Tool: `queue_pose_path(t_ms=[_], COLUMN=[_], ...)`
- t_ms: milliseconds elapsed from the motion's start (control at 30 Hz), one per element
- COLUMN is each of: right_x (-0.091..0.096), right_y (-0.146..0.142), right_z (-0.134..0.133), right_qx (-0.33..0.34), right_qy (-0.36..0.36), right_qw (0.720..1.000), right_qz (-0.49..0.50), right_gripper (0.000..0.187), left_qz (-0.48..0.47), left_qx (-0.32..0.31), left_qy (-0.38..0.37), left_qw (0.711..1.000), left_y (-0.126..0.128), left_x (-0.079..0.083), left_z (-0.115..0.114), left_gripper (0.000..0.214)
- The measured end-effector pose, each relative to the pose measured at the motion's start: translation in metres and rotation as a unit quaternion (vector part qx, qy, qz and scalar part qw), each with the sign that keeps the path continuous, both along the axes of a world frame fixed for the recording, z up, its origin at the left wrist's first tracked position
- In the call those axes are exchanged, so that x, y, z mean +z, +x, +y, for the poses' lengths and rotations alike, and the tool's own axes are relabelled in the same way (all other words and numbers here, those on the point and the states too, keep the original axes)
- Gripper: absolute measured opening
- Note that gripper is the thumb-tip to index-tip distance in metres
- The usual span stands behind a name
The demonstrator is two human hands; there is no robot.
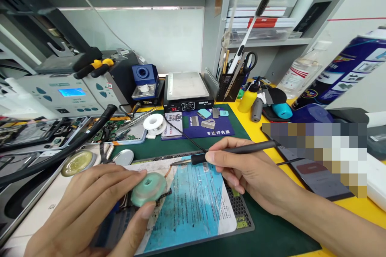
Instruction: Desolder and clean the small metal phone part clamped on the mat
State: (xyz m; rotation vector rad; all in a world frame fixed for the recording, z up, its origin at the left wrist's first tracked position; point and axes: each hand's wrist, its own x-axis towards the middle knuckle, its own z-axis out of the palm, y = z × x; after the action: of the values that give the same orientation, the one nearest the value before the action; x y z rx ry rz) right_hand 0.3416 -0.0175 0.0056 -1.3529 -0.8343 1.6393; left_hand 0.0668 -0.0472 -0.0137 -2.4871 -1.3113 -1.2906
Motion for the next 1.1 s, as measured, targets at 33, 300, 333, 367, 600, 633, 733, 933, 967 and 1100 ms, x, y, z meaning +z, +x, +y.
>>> queue_pose_path(t_ms=[33,300,333,367,600,633,733,933,967,1100], right_x=[0.0,0.001,0.002,0.002,0.008,0.009,0.009,0.012,0.012,0.013], right_y=[0.001,0.006,0.006,0.005,0.0,0.0,-0.001,-0.002,-0.002,-0.002], right_z=[0.0,0.006,0.008,0.01,0.013,0.012,0.011,0.011,0.011,0.009], right_qx=[0.001,-0.02,-0.027,-0.033,-0.057,-0.061,-0.069,-0.063,-0.061,-0.051], right_qy=[-0.007,-0.071,-0.081,-0.089,-0.108,-0.107,-0.103,-0.09,-0.089,-0.086], right_qw=[1.0,0.997,0.996,0.995,0.99,0.99,0.99,0.991,0.991,0.992], right_qz=[0.002,0.031,0.037,0.043,0.069,0.071,0.073,0.081,0.082,0.077], right_gripper=[0.034,0.037,0.038,0.039,0.04,0.04,0.04,0.039,0.04,0.043], left_qz=[-0.001,-0.005,-0.006,-0.006,-0.006,-0.008,-0.012,-0.006,-0.006,-0.005], left_qx=[0.006,0.031,0.031,0.032,0.033,0.034,0.032,0.035,0.035,0.037], left_qy=[0.001,-0.003,-0.001,0.0,0.009,0.01,0.01,0.014,0.015,0.019], left_qw=[1.0,1.0,0.999,0.999,0.999,0.999,0.999,0.999,0.999,0.999], left_y=[0.001,-0.001,-0.001,-0.001,0.001,0.002,0.002,0.003,0.003,0.004], left_x=[0.0,-0.001,-0.001,-0.001,-0.001,-0.001,-0.002,-0.002,-0.002,-0.002], left_z=[0.0,-0.001,-0.001,-0.001,-0.001,-0.002,-0.002,-0.002,-0.002,-0.002], left_gripper=[0.019,0.019,0.019,0.018,0.017,0.016,0.015,0.015,0.015,0.016])
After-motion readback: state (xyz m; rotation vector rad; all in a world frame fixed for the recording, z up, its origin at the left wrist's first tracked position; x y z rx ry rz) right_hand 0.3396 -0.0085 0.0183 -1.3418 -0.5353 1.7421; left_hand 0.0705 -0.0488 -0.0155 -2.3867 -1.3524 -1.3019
